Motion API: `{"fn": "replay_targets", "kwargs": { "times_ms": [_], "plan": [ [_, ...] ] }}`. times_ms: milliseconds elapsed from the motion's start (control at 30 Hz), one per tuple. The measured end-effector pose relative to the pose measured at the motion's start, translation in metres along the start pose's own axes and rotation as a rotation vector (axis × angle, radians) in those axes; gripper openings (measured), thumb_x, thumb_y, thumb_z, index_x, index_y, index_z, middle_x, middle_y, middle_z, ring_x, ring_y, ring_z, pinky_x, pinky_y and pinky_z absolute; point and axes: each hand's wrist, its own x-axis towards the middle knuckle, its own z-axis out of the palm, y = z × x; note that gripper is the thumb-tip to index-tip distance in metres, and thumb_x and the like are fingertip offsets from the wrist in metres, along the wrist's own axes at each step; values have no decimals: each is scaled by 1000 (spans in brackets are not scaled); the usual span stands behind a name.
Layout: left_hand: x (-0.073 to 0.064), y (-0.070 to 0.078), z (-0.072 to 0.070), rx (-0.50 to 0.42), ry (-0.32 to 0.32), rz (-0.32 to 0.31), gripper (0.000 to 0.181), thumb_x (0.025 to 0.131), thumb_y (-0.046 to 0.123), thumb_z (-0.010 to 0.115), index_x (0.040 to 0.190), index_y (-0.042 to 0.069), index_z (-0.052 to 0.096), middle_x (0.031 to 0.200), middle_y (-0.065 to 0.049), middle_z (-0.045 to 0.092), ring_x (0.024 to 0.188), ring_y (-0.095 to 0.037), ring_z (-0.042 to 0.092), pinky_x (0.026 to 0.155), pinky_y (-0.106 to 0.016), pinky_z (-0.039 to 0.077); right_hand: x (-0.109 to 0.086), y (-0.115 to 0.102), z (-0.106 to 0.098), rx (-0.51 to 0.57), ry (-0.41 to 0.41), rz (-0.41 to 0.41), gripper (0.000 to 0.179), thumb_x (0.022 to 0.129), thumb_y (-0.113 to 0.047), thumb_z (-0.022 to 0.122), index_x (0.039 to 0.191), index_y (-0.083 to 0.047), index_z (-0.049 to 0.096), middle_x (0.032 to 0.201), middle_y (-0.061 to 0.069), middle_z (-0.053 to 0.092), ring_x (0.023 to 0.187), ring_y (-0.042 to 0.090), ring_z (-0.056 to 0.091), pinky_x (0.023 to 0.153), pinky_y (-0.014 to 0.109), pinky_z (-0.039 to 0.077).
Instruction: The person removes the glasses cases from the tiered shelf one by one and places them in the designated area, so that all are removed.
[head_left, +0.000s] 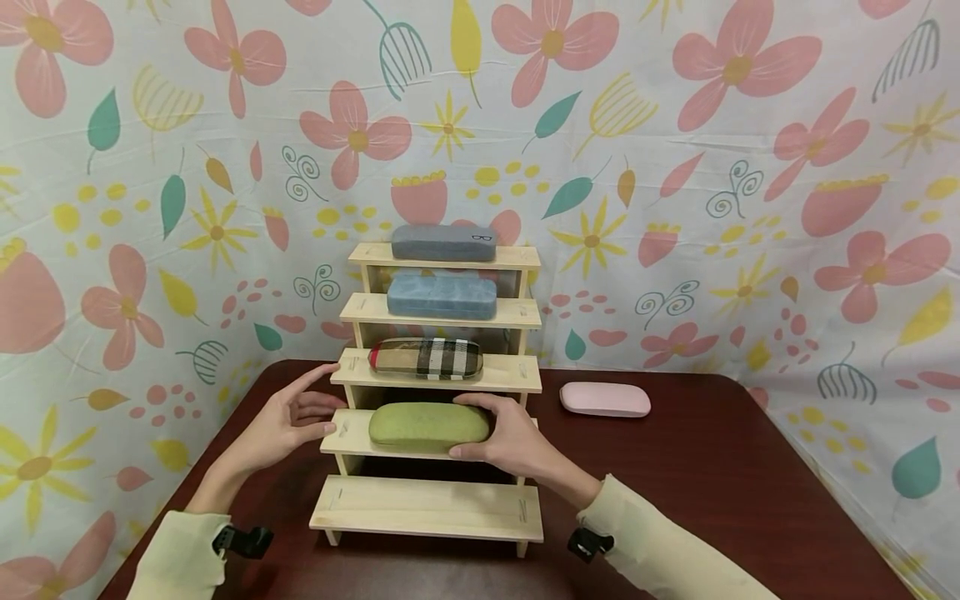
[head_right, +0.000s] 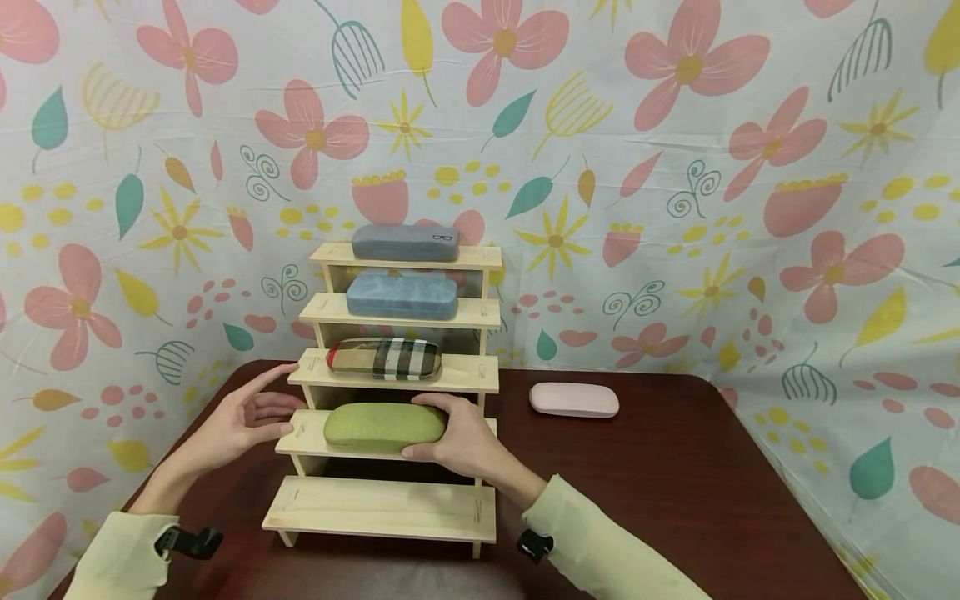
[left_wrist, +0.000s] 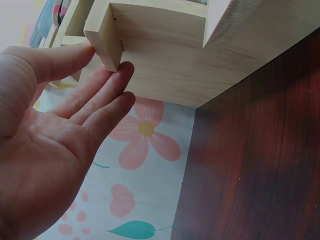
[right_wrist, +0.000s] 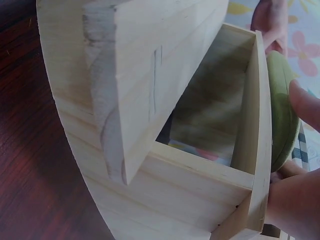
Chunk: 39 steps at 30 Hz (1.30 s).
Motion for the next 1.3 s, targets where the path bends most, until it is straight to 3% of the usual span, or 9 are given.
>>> {"fn": "replay_targets", "kwargs": {
  "times_ms": [333,800,1033,1200,1300],
  "plan": [
    [0,1,1,-19,-5,-4,84,93,-7,77,164,5,33,120,-23,71,110,-20,71,92,-30,58,-1,2,1,35,1,5,63,86,-27,91,142,-16,66,133,5,65,99,17,65,82,40,53],
    [0,2,1,-6,-2,-6,85,93,-6,77,164,6,33,120,-23,71,110,-20,71,93,-32,58,-8,3,-1,64,38,-17,59,86,-28,91,139,-17,68,141,6,62,111,21,64,90,43,52],
    [-1,1,1,-8,1,1,85,93,-6,77,165,6,33,120,-23,71,110,-20,71,91,-28,57,-14,4,-5,83,29,-29,58,87,-24,91,139,-13,68,131,7,64,99,21,64,84,41,53],
    [-1,1,1,2,4,-1,84,93,-6,77,164,6,33,119,-22,72,110,-20,71,92,-31,58,-21,4,-14,111,13,-33,57,87,-19,90,139,-13,68,125,8,64,95,23,64,82,41,55],
    [0,1,1,8,6,-8,84,93,-5,77,164,7,34,119,-21,72,110,-20,71,93,-35,58,-27,4,-22,121,15,-48,58,86,-16,90,139,-10,68,130,10,63,97,25,65,83,40,56]
  ]
}}
